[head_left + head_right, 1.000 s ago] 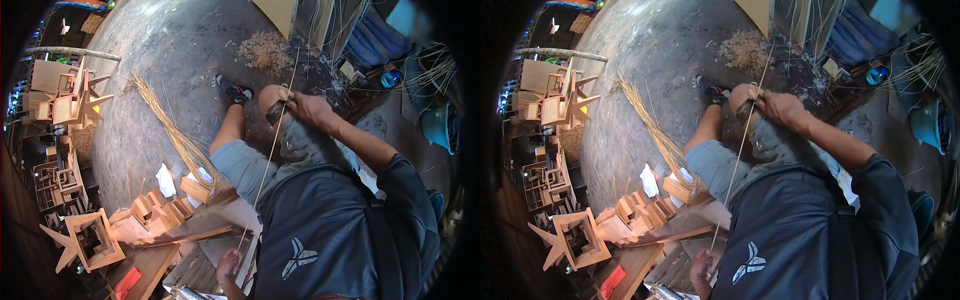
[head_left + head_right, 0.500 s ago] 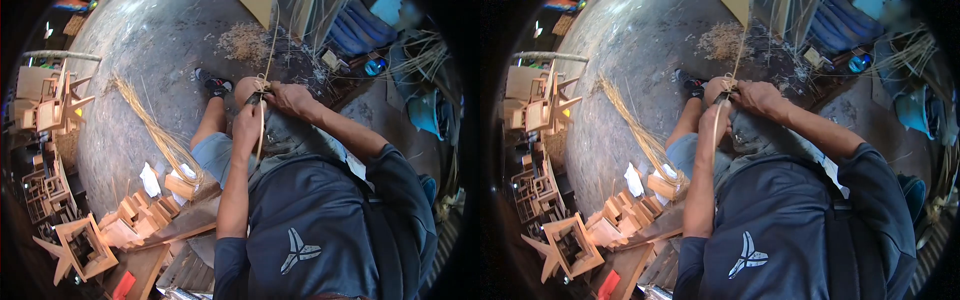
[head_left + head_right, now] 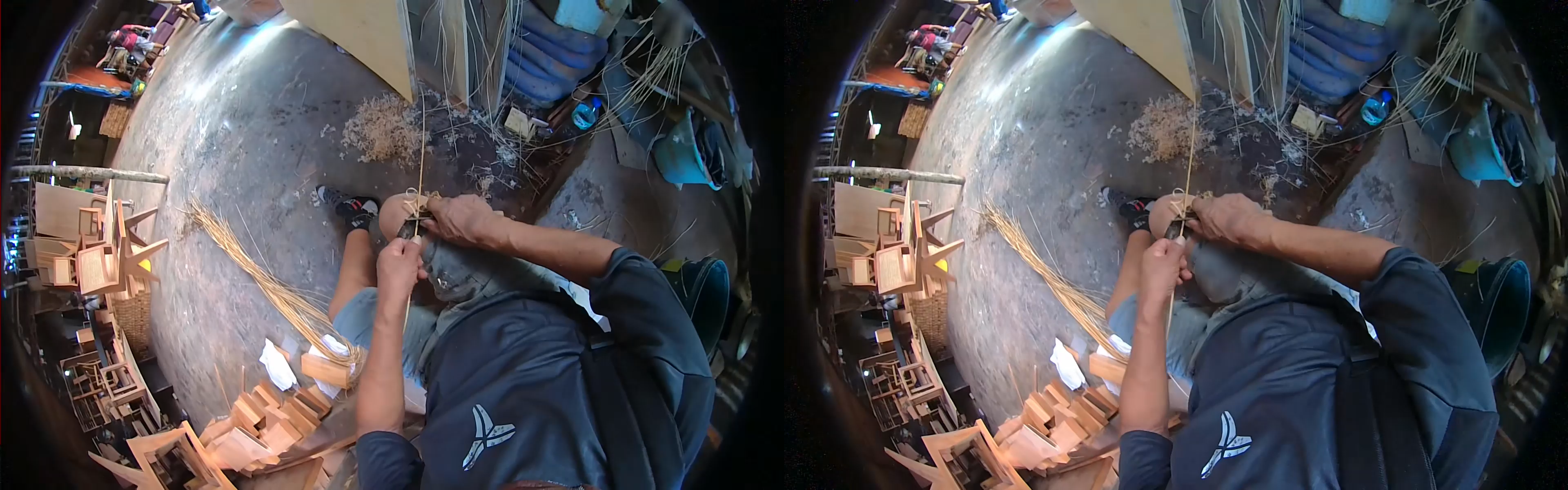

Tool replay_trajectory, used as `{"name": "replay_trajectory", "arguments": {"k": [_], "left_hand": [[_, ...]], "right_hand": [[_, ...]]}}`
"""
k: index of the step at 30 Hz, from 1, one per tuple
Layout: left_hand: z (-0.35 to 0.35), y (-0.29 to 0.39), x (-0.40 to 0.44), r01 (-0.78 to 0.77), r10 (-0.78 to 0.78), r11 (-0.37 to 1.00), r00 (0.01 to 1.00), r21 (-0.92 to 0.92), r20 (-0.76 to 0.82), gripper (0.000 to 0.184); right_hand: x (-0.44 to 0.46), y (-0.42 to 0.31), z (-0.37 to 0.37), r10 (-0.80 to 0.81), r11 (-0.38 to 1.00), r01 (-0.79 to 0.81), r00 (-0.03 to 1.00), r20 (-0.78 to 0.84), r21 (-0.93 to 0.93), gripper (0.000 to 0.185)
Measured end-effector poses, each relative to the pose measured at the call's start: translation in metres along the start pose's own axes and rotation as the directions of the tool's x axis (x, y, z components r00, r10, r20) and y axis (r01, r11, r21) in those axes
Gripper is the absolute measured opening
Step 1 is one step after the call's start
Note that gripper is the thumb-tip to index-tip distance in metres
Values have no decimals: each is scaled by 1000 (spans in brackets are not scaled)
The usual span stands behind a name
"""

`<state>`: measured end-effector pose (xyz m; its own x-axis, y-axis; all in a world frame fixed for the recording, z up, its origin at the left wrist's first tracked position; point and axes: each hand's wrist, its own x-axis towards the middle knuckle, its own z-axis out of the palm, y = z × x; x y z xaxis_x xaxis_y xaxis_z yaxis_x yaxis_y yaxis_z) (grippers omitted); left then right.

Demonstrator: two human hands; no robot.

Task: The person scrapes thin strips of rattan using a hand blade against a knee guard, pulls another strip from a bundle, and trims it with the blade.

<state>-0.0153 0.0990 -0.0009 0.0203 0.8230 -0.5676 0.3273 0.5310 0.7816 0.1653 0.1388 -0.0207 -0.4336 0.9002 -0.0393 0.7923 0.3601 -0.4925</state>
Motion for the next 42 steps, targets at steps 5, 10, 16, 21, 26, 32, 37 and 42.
{"name": "replay_trajectory", "arguments": {"k": [5,10,16,21,26,32,37,42], "left_hand": [[5,-38,-7,-173,223,934,966,314,-129,37],[-27,-86,-138,39,-11,960,995,278,-99,31],[-107,-199,-351,-85,-313,769,814,-634,-489,23],[-83,-90,-243,-255,-242,722,778,-643,-580,14],[-33,-2,-95,-180,89,893,969,-411,-230,25],[-4,-9,-83,55,-45,985,997,-161,65,25],[13,-45,-122,62,-72,985,996,-159,-53,24],[24,-47,-117,17,-47,969,992,-248,-118,26]], "right_hand": [[-3,-2,2,60,997,-59,998,-16,50,32],[-1,18,12,36,998,-26,986,-160,63,30],[8,32,-11,268,912,-265,963,35,314,38],[7,47,-69,356,286,-216,928,106,934,19],[-24,-16,-51,-113,659,-52,979,167,751,37],[-41,-29,-23,-209,77,-516,828,520,853,36],[-8,28,-64,261,176,-409,896,358,895,32],[-43,-28,-35,-193,307,-625,698,690,718,30]]}}
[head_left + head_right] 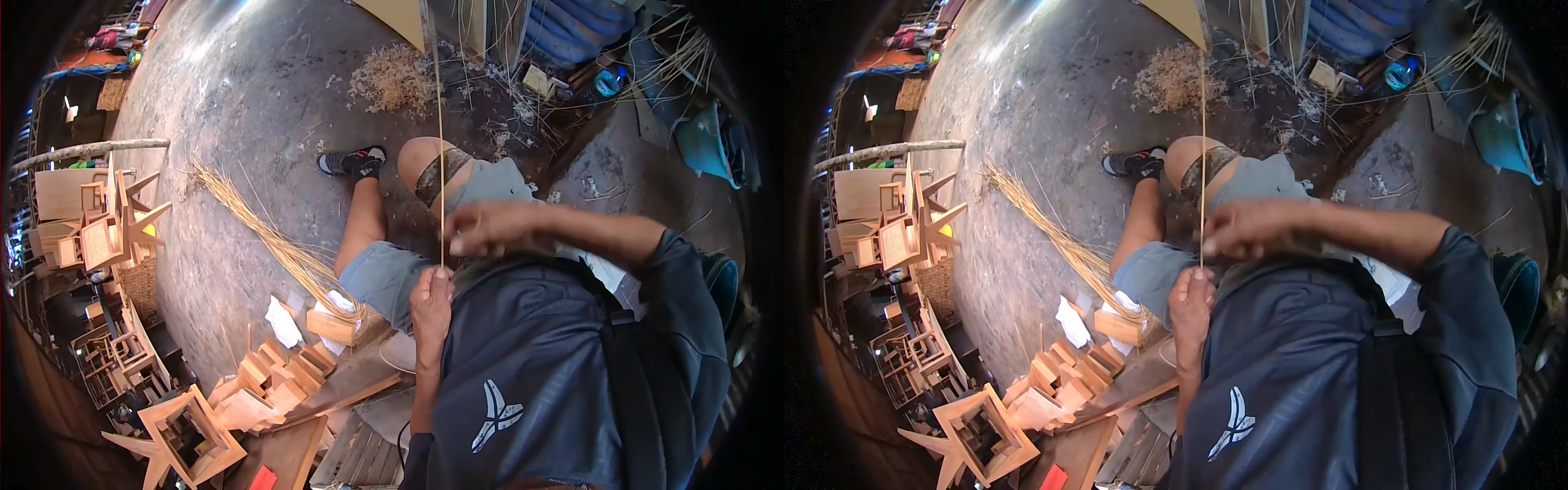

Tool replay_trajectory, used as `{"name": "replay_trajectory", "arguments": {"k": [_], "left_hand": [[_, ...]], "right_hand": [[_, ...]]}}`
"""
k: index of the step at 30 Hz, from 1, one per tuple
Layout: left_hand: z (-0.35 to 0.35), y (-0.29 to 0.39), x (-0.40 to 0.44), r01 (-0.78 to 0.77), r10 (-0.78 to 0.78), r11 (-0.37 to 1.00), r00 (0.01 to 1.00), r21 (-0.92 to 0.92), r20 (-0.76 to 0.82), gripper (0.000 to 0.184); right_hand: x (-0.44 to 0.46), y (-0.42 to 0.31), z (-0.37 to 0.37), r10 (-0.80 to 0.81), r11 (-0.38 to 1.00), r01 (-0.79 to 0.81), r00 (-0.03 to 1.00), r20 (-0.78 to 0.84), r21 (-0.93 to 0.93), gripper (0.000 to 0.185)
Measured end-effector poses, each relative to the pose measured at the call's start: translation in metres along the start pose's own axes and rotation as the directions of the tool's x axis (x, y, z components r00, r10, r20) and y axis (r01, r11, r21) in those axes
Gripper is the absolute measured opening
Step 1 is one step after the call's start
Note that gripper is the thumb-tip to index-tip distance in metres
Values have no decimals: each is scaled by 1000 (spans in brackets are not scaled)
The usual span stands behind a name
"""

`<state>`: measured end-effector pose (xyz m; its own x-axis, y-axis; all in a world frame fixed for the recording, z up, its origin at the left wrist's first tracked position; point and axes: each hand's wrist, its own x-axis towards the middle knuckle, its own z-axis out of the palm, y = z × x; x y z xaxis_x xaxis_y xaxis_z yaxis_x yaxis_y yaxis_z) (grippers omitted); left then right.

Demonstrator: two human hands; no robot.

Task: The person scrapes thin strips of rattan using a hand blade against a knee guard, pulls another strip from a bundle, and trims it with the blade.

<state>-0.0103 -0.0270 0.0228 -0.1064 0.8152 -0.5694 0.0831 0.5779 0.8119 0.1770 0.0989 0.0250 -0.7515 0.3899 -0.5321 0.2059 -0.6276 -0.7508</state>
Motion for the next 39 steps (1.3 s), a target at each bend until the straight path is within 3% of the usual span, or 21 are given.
{"name": "replay_trajectory", "arguments": {"k": [1,4,7,8,10,11,13,15,17,19,22,25,26,29,30,31,33,34,36,38,39], "left_hand": [[2,0,3,4,-4,999,1000,-32,-3,27],[1,5,-2,24,-25,997,1000,-68,-13,25],[-4,-8,-12,-28,29,999,999,43,-32,24],[-5,-9,-16,-11,12,1000,999,25,-33,24],[-6,-10,-22,18,-19,1000,999,-18,-39,24],[-4,-9,-23,6,-8,999,999,-35,-39,24],[3,-6,-21,-21,17,997,999,-68,-45,23],[1,-8,-20,-2,-1,998,999,-67,-43,23],[3,-7,-15,-2,-2,999,998,-54,-65,23],[4,-8,-15,2,-5,1000,993,-27,-114,23],[-5,-17,-20,12,-16,998,997,-57,-73,23],[-8,-16,-29,-4,1,998,999,-65,-39,21],[-8,-13,-31,-4,2,998,1000,-60,-31,21],[-15,-4,-43,11,-12,1000,999,-9,-40,21],[-20,-4,-49,26,-24,999,998,22,-62,21],[-25,-5,-53,34,-29,998,996,54,-81,21],[-35,-8,-66,82,-85,996,994,-35,-71,20],[-38,-11,-71,115,-119,991,991,-66,-66,20],[-54,-33,-81,159,-167,981,984,-112,-62,20],[-66,-41,-81,213,-218,966,976,-147,-16,20],[-68,-43,-81,240,-243,957,970,-164,2,21]], "right_hand": [[4,11,18,48,991,-57,996,74,124,28],[26,36,34,1,959,0,1000,-3,283,26],[32,34,19,-6,927,7,1000,-6,375,24],[23,19,5,17,950,-6,999,-35,313,23],[33,8,-35,-61,998,62,976,-207,-1,26],[31,-5,-56,-151,971,175,977,-150,163,29],[36,-18,-77,-162,968,173,984,-78,183,24],[33,-18,-58,-78,991,89,991,-104,99,26],[20,-4,-5,29,997,-29,1000,6,75,27],[14,11,28,158,975,-193,950,268,110,26],[25,32,34,64,959,-98,989,135,265,25],[27,25,6,-48,964,15,992,118,264,25],[27,15,-5,-14,962,-16,994,105,273,22],[29,2,-13,-66,987,46,990,125,151,20],[29,-10,-18,-23,997,27,998,-57,73,21],[31,-16,-39,-81,977,106,987,-142,183,23],[34,-18,-75,-155,980,172,976,-152,103,23],[25,-34,-75,-104,994,88,941,-321,-63,22],[30,-41,-125,-122,992,109,905,-408,-55,24],[30,-50,-187,-222,968,99,767,-602,-230,25],[18,-65,-200,-237,970,125,654,-719,-207,29]]}}
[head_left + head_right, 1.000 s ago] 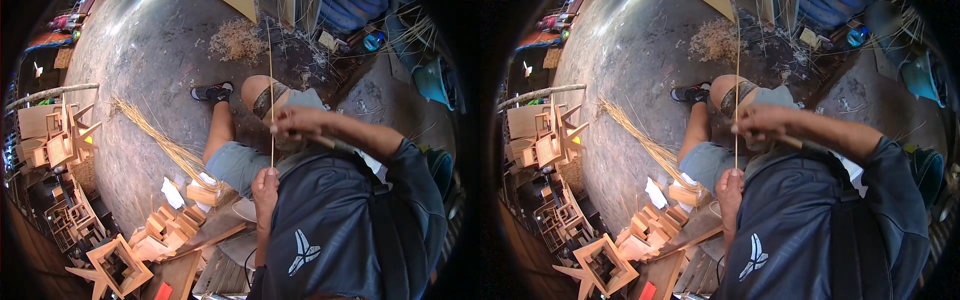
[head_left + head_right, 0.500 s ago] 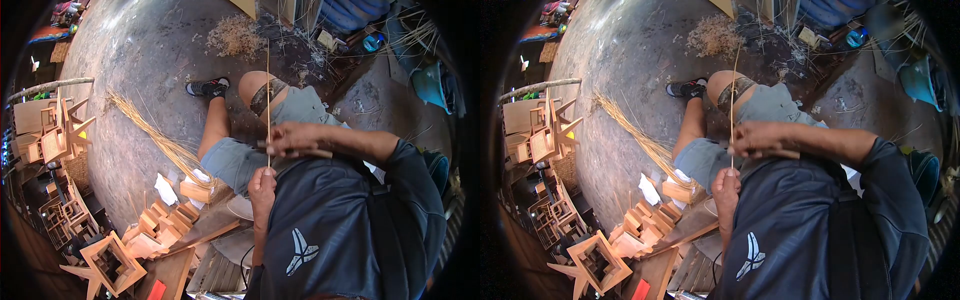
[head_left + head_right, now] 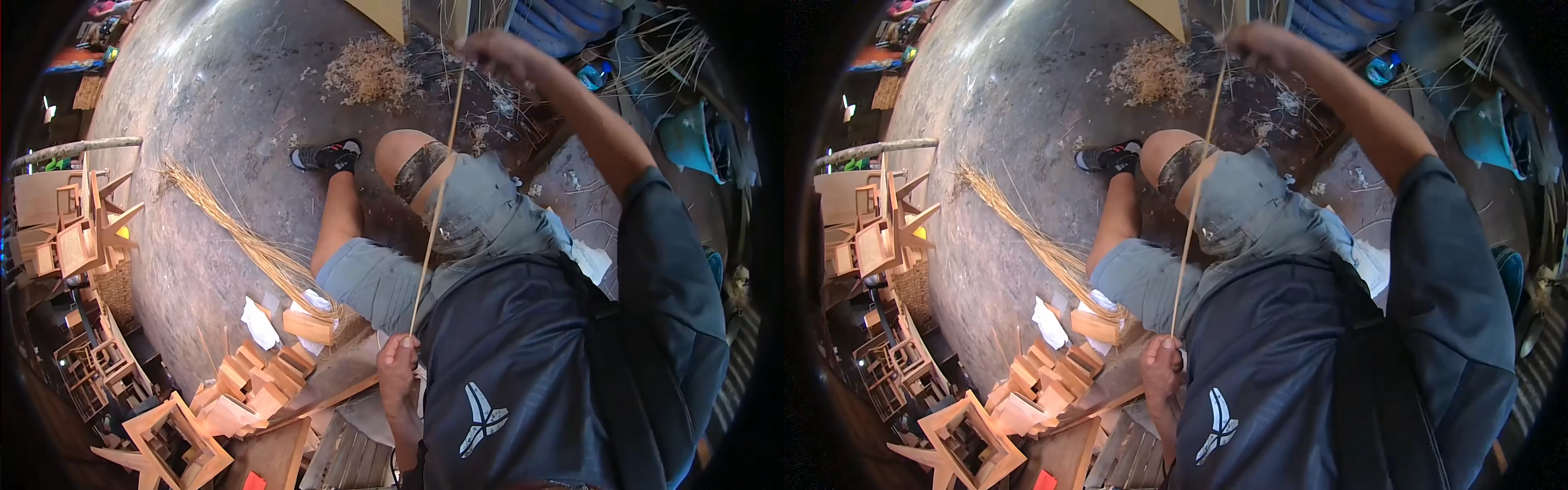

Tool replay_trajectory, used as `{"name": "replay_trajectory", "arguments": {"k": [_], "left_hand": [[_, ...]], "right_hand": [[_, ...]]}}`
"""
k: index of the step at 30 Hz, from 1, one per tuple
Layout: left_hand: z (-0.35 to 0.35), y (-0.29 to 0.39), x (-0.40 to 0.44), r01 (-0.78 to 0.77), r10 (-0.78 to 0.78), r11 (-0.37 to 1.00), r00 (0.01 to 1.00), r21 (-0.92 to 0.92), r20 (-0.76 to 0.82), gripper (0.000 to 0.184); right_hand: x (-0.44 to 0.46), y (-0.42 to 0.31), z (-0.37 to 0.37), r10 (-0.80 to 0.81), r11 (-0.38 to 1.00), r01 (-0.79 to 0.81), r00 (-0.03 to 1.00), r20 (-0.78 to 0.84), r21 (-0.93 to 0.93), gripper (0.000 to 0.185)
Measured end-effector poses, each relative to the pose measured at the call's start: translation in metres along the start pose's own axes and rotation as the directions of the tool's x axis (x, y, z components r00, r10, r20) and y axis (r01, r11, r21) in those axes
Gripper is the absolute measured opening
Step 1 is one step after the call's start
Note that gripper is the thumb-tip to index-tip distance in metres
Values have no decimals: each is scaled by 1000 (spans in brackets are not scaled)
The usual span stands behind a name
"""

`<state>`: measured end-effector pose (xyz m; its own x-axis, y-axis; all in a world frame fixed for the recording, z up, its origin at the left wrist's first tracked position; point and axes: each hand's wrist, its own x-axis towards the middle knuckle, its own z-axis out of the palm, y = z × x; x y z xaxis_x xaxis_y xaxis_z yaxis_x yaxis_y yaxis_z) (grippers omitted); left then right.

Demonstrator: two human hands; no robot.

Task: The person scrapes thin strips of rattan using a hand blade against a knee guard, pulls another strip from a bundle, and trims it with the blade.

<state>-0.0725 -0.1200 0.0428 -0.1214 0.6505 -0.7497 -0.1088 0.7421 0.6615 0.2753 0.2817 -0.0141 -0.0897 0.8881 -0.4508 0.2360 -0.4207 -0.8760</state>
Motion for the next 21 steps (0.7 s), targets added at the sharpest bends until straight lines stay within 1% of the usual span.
{"name": "replay_trajectory", "arguments": {"k": [1,2,3,5,6,7,8,9,10,11,14,18,19,21], "left_hand": [[8,5,5,-10,13,996,999,91,-37,23],[18,11,15,-55,58,994,998,94,-33,22],[30,19,28,-104,107,990,994,95,-28,22],[53,35,50,-166,169,983,985,83,-24,22],[62,42,59,-183,186,980,982,71,-28,22],[68,47,65,-196,196,979,980,53,-10,22],[72,50,70,-204,203,978,979,37,10,22],[74,51,72,-210,209,977,977,25,34,22],[75,53,71,-206,204,978,978,46,35,21],[77,55,69,-202,200,977,979,63,33,21],[71,49,66,-210,206,973,978,93,42,21],[62,39,53,-225,224,963,974,146,24,20],[63,40,52,-227,227,958,974,174,17,20],[65,45,45,-224,230,947,973,230,0,19]], "right_hand": [[22,7,-29,-83,992,86,996,40,-93,29],[24,3,-37,-63,998,64,998,14,-13,30],[29,14,-26,-110,966,113,994,30,-232,29],[-28,11,18,-44,950,121,964,261,-287,45],[-64,10,47,49,978,51,886,461,-203,38],[-100,10,76,139,987,-51,759,636,-155,38],[-143,-3,100,185,982,-105,703,687,-156,47],[-157,24,119,183,976,-208,600,779,-69,52],[-170,22,133,198,946,-323,555,808,-11,47],[-173,40,146,172,918,-390,555,814,72,36],[-171,53,157,115,892,-403,644,756,207,29],[-151,39,135,68,893,-352,722,688,281,25],[-142,38,128,32,897,-332,708,706,292,25],[-134,38,128,41,915,-316,693,720,252,25]]}}
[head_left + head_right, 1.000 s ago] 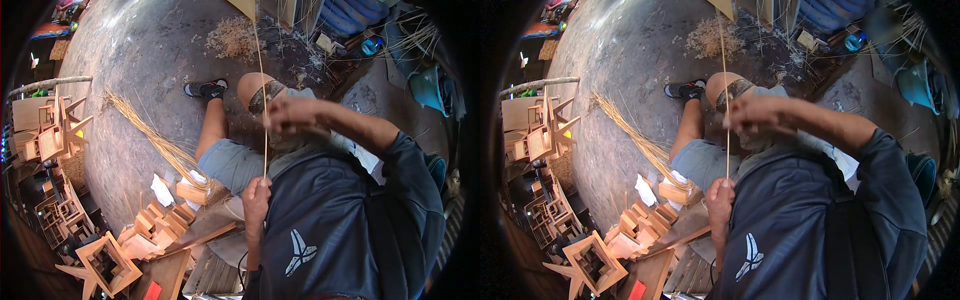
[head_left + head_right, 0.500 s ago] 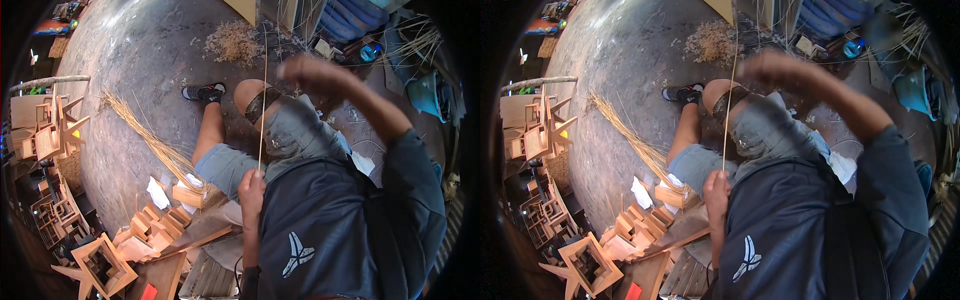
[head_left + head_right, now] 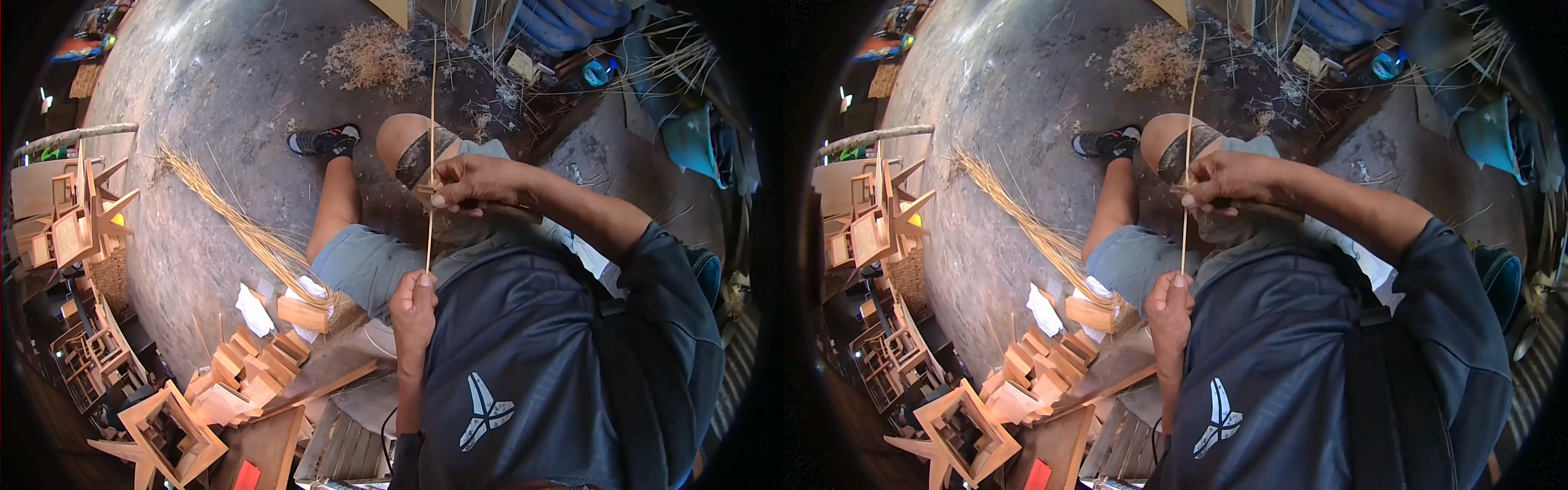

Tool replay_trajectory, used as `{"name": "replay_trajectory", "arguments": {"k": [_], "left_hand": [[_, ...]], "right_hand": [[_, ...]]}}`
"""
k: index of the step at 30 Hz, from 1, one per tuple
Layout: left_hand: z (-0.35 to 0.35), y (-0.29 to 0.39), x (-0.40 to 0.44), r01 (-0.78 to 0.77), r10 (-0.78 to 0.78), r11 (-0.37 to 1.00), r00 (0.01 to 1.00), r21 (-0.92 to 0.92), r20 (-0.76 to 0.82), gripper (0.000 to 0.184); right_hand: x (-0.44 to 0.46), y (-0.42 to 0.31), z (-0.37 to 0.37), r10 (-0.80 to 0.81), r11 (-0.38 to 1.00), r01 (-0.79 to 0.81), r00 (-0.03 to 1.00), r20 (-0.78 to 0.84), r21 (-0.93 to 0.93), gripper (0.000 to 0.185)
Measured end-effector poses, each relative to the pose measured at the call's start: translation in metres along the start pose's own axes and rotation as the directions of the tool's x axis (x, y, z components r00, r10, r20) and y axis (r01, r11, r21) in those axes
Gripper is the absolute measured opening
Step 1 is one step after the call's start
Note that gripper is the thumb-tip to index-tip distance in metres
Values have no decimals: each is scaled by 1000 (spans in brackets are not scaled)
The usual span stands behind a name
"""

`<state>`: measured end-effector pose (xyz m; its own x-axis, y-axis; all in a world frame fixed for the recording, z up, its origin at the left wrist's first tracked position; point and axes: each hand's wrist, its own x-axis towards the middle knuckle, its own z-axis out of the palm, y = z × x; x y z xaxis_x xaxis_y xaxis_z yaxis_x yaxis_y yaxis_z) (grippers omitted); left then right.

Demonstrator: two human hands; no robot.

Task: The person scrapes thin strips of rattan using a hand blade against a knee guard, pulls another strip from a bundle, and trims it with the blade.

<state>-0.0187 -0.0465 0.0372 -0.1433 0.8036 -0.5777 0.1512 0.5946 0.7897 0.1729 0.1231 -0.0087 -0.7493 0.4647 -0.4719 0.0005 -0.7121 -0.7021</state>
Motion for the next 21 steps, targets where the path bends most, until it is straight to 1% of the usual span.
{"name": "replay_trajectory", "arguments": {"k": [1,2,3,5,6,9,10,11,13,14,15,17,18,19,20,21], "left_hand": [[-1,-1,-2,7,-7,1000,1000,-15,0,19],[-1,-2,0,8,-8,1000,1000,-30,1,19],[1,-1,5,0,0,999,1000,-51,0,19],[-2,-3,2,9,-8,999,1000,-50,10,19],[-5,-3,1,9,-9,999,1000,-49,14,19],[-15,-13,-11,-23,24,1000,999,20,-41,18],[-22,-15,-16,53,-54,998,998,-28,-24,16],[-28,-15,-20,75,-76,997,997,-36,-20,16],[-35,-11,-28,117,-117,991,993,-61,-9,17],[-36,-6,-30,97,-97,995,995,10,12,17],[-39,-7,-33,114,-114,993,993,11,12,17],[-42,-10,-34,128,-129,992,992,11,18,16],[-47,-15,-38,117,-116,992,993,-39,22,17],[-57,-24,-44,147,-148,988,989,-37,-6,17],[-68,-34,-50,172,-173,984,984,-39,-35,18],[-78,-43,-54,198,-201,979,978,-45,-61,19]], "right_hand": [[0,0,2,10,1000,-10,1000,8,-17,25],[-5,0,9,98,994,-96,995,28,-60,28],[-3,19,21,71,995,-75,996,57,63,31],[-5,20,42,166,981,-144,970,177,-132,33],[-7,22,46,160,987,-160,984,71,-7,29],[2,12,14,98,984,-97,995,5,147,26],[0,-3,4,76,991,-70,996,-49,113,25],[-2,-18,-6,50,996,-42,993,-106,75,23],[4,-25,-25,46,998,-40,991,-125,52,24],[6,-30,-36,45,999,-40,990,-136,37,24],[6,-39,-43,90,996,-90,987,-136,9,25],[4,-50,-43,-40,996,22,977,-211,-86,22],[7,-52,-59,-45,998,29,953,-299,-57,22],[10,-61,-75,-50,999,41,921,-386,-32,22],[3,-75,-91,-99,991,50,899,-427,-125,22],[7,-76,-122,-129,985,66,894,-430,-159,22]]}}
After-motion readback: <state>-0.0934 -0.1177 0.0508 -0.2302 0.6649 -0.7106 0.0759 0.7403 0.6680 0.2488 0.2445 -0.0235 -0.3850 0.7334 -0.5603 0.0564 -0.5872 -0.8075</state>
